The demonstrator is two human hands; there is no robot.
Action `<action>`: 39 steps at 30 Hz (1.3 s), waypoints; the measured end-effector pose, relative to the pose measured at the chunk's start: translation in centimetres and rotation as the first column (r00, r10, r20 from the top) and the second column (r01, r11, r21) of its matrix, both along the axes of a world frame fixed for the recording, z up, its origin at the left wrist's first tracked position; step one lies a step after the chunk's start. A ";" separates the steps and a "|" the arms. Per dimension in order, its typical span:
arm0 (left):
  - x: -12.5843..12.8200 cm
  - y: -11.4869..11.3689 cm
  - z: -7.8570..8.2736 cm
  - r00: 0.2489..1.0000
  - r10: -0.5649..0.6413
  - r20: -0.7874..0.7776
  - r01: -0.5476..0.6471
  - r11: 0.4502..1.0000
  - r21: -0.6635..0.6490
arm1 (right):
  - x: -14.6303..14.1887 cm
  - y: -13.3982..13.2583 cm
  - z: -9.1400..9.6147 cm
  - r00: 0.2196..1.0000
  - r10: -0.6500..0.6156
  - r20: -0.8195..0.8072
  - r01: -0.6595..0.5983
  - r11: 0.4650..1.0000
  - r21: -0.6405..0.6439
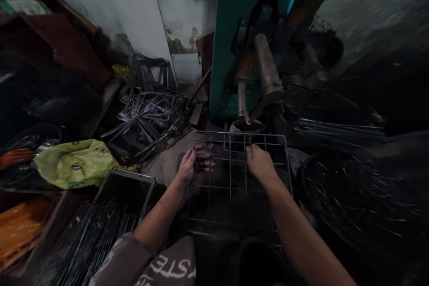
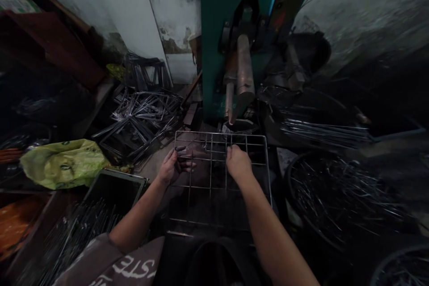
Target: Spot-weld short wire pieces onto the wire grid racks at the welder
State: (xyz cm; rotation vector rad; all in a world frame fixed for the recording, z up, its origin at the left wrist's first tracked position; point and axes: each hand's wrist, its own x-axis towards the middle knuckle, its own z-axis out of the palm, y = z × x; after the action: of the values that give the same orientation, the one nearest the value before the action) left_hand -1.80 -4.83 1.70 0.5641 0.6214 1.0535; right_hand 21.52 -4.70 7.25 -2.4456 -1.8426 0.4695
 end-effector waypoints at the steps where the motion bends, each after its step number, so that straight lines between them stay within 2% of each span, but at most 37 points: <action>1: 0.0 0.1 -0.1 1.000 0.000 0.003 0.000 1.000 -0.003 | 0.0 0.1 -0.1 1.000 0.009 0.004 -0.009 1.000 0.015; 5: 0.0 0.5 -0.3 1.000 -0.005 -0.004 0.005 1.000 -0.016 | 0.0 0.2 -0.4 1.000 -0.016 0.013 0.016 0.999 0.051; 12: 1.1 1.3 -0.3 0.999 0.012 -0.035 -0.013 1.000 -0.022 | 0.1 1.2 0.3 0.998 -0.026 0.065 0.025 1.000 0.006; 23: 2.0 1.7 -0.2 0.999 0.017 -0.034 -0.018 0.999 -0.033 | 1.6 2.3 0.7 0.996 0.056 0.070 -0.058 0.998 0.014; 39: 2.4 2.1 -0.8 0.998 0.055 -0.003 -0.055 0.998 -0.043 | 1.9 3.3 0.6 0.995 0.076 0.059 -0.077 0.997 0.014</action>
State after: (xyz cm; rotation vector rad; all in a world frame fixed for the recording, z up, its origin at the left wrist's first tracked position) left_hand 0.63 -2.77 0.89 0.5127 0.6635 1.0886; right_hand 23.46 -1.35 7.88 -2.4109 -1.9604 0.3892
